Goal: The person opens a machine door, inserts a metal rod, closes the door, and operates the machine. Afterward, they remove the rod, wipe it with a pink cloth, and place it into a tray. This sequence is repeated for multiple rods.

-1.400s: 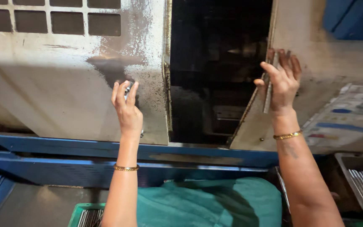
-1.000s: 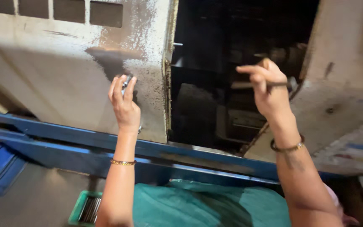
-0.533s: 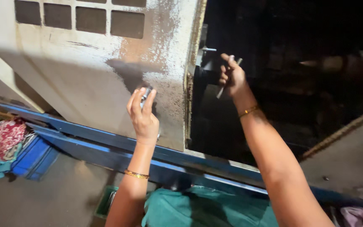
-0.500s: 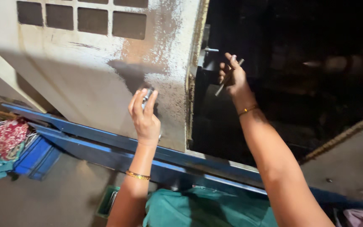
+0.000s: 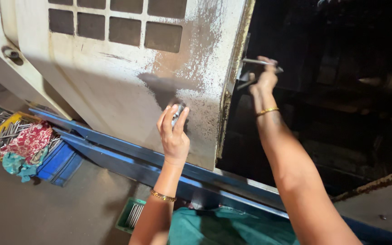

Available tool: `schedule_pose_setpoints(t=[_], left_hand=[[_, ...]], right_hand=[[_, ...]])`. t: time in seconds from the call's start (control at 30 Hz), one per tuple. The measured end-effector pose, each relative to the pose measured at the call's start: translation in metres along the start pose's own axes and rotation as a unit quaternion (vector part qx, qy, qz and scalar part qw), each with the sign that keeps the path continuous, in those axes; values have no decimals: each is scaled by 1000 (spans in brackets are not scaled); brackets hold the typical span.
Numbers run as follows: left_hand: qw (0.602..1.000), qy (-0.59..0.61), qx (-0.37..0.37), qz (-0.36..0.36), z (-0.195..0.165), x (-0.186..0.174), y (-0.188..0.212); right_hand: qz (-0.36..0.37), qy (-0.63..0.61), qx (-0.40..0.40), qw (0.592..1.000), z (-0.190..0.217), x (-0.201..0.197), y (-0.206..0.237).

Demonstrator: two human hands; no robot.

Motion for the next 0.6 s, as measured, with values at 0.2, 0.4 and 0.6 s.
schedule_pose_setpoints(t=[0.2,0.4,0.6], left_hand=[[1000,4,0,-5,-1,0,1],[1000,-1,-4,-4,-4,1,1],[1000,1,0,-4,-4,3,-1]], right_hand=[[-111,-169,47,978,35,-27,-12],[-4,-97,31,995,22,-14,-9],[13,-125,78,989,7,-6,-19]])
Point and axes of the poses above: each hand's wrist, its own y-axis away from the middle knuckle, its own x-axis out of the palm, z = x × y, the point moved 3 cm from there along -y, towards the middle knuckle, and after that the axes turned 6 degrees about -x, right-handed, at the moved point
